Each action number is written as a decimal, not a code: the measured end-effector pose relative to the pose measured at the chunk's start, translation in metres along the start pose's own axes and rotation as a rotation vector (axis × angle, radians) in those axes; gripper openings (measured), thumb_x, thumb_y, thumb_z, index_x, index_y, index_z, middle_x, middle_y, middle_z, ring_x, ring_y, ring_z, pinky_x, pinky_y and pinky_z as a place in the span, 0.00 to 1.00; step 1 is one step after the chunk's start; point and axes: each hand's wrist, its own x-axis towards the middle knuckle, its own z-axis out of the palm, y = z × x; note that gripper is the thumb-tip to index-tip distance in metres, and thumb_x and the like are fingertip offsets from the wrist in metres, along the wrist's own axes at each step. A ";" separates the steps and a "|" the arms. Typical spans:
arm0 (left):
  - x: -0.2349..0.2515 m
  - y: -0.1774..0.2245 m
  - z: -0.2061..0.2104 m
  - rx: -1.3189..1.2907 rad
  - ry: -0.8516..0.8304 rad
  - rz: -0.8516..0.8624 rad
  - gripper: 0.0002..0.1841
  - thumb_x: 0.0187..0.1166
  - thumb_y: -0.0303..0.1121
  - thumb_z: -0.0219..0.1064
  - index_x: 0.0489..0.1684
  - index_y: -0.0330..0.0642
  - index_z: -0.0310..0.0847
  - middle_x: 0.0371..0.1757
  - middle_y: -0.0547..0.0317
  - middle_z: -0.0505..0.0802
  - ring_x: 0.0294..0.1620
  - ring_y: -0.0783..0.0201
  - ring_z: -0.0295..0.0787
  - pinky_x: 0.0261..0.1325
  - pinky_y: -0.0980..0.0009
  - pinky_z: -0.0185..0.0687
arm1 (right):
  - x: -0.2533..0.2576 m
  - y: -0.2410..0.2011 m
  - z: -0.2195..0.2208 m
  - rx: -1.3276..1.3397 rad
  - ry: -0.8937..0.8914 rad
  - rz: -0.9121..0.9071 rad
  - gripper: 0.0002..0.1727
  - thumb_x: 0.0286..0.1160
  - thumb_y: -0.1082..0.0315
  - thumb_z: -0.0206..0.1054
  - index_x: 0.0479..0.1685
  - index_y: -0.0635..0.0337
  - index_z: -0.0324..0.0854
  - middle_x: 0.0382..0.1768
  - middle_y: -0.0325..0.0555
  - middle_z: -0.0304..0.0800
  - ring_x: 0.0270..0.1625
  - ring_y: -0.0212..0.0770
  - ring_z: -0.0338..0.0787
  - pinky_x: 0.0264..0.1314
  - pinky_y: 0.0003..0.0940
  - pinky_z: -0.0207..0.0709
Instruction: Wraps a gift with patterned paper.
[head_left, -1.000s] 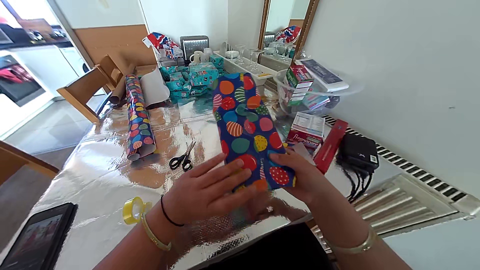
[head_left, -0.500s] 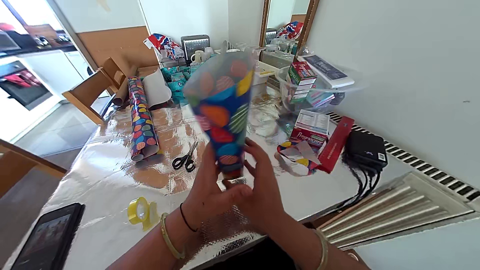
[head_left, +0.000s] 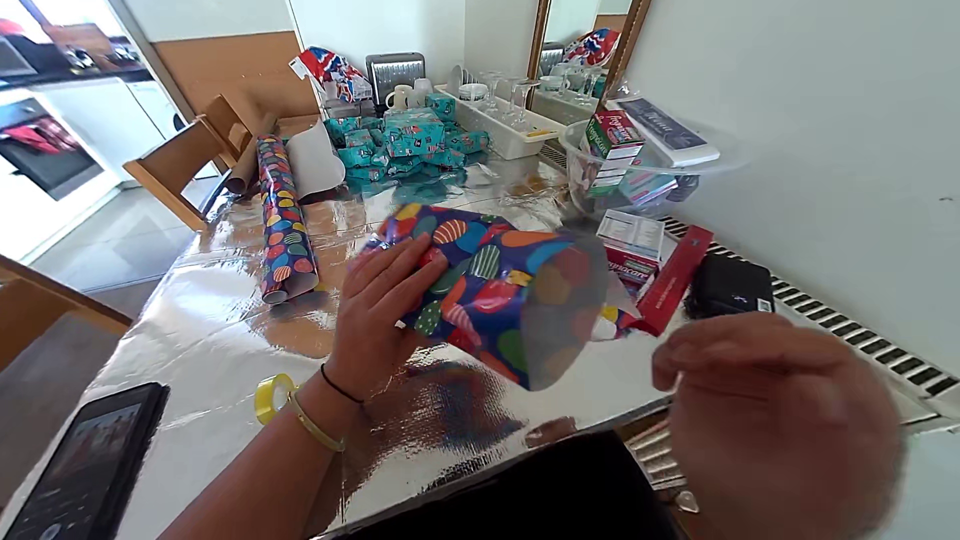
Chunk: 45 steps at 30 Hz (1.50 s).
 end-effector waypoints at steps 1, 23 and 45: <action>0.000 -0.003 0.000 0.101 -0.014 0.043 0.19 0.80 0.35 0.66 0.70 0.46 0.84 0.75 0.46 0.86 0.79 0.51 0.79 0.84 0.52 0.64 | 0.003 -0.008 -0.005 0.059 -0.063 0.092 0.26 0.87 0.35 0.47 0.54 0.35 0.89 0.42 0.22 0.92 0.37 0.23 0.90 0.34 0.18 0.84; -0.007 -0.013 0.006 0.288 -0.170 0.264 0.22 0.86 0.27 0.57 0.77 0.51 0.78 0.78 0.51 0.85 0.83 0.52 0.75 0.87 0.50 0.57 | -0.026 0.038 0.034 0.436 0.076 0.904 0.21 0.87 0.41 0.54 0.52 0.46 0.83 0.43 0.36 0.92 0.43 0.31 0.93 0.45 0.30 0.89; 0.007 -0.042 0.044 -0.090 -0.647 0.221 0.29 0.73 0.19 0.63 0.75 0.53 0.83 0.79 0.53 0.84 0.83 0.45 0.76 0.84 0.38 0.65 | -0.118 0.029 -0.015 -0.116 -0.302 0.339 0.09 0.74 0.60 0.77 0.45 0.53 0.87 0.35 0.32 0.94 0.30 0.18 0.87 0.29 0.12 0.80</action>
